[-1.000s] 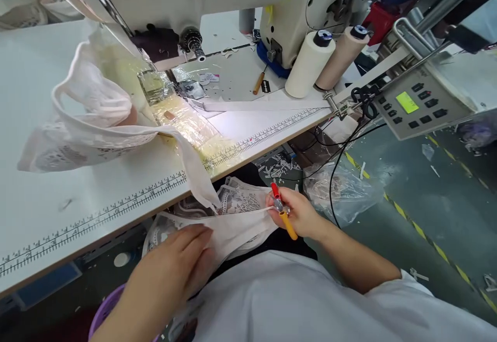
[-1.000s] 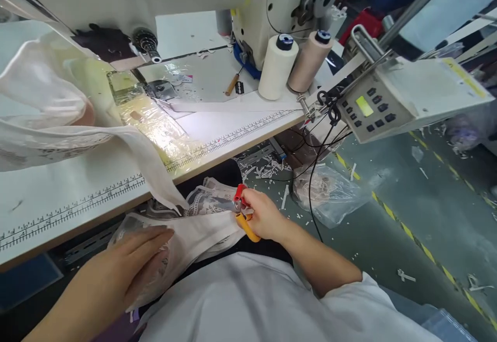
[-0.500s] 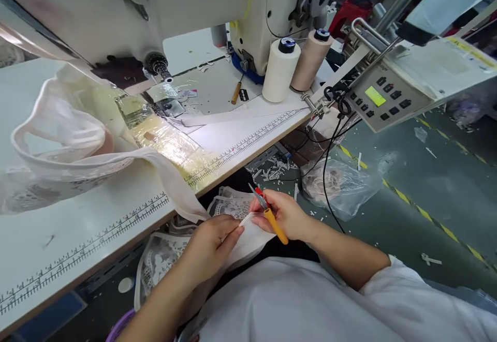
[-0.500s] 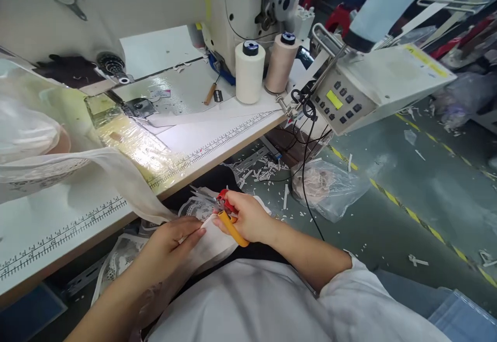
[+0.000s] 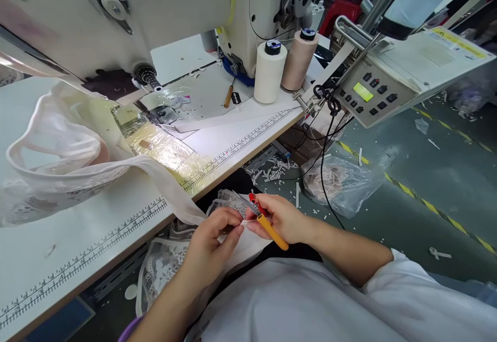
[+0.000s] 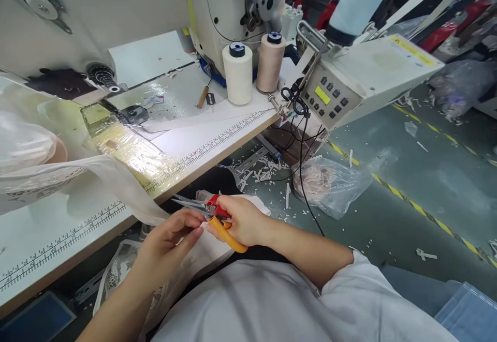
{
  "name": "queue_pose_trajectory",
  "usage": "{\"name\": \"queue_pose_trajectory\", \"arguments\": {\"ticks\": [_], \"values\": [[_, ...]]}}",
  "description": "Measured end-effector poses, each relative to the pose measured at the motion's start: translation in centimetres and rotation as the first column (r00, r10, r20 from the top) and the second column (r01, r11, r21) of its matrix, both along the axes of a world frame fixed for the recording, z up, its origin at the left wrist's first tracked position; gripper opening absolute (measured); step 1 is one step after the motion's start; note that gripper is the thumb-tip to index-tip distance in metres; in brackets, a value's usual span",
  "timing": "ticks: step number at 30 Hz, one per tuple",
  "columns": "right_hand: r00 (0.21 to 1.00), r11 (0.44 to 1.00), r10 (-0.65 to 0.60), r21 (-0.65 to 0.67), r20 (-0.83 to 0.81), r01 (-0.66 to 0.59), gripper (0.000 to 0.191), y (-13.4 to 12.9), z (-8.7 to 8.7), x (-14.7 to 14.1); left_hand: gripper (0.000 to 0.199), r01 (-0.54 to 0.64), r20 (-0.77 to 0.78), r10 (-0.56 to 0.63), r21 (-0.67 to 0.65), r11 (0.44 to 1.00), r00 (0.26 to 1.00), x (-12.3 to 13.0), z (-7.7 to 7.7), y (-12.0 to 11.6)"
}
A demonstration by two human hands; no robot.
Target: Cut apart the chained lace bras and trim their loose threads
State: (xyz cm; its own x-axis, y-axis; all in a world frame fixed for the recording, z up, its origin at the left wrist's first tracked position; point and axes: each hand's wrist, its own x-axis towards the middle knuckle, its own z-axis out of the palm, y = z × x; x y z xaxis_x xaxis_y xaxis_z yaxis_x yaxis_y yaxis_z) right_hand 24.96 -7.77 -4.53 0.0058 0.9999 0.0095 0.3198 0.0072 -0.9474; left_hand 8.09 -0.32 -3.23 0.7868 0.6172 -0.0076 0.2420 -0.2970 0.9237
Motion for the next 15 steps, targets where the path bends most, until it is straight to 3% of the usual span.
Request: {"name": "queue_pose_trajectory", "arguments": {"ticks": [3, 7, 11, 15], "values": [[0.970, 0.992, 0.112, 0.038, 0.214, -0.123, 0.035, 0.4, -0.1, 1.8, 0.012, -0.052, 0.005, 0.052, -0.081, 0.995, 0.999, -0.7, 0.3, -0.2], [0.833, 0.952, 0.259, 0.017, 0.488, -0.306, 0.042, 1.0, -0.5, 3.5, 0.013, -0.114, 0.019, 0.115, -0.065, 0.991, 0.993, -1.8, 1.1, -0.5], [0.724, 0.921, 0.359, -0.097, 0.589, -0.378, 0.046, 1.0, -0.2, 3.4, 0.013, -0.184, 0.032, 0.185, -0.009, 0.983, 0.982, -2.5, 1.7, -0.8], [0.669, 0.897, 0.430, -0.202, 0.606, -0.394, 0.054, 1.0, 0.7, 2.8, 0.014, -0.251, 0.053, 0.250, 0.013, 0.968, 0.967, -3.0, 2.0, -1.0]]}}
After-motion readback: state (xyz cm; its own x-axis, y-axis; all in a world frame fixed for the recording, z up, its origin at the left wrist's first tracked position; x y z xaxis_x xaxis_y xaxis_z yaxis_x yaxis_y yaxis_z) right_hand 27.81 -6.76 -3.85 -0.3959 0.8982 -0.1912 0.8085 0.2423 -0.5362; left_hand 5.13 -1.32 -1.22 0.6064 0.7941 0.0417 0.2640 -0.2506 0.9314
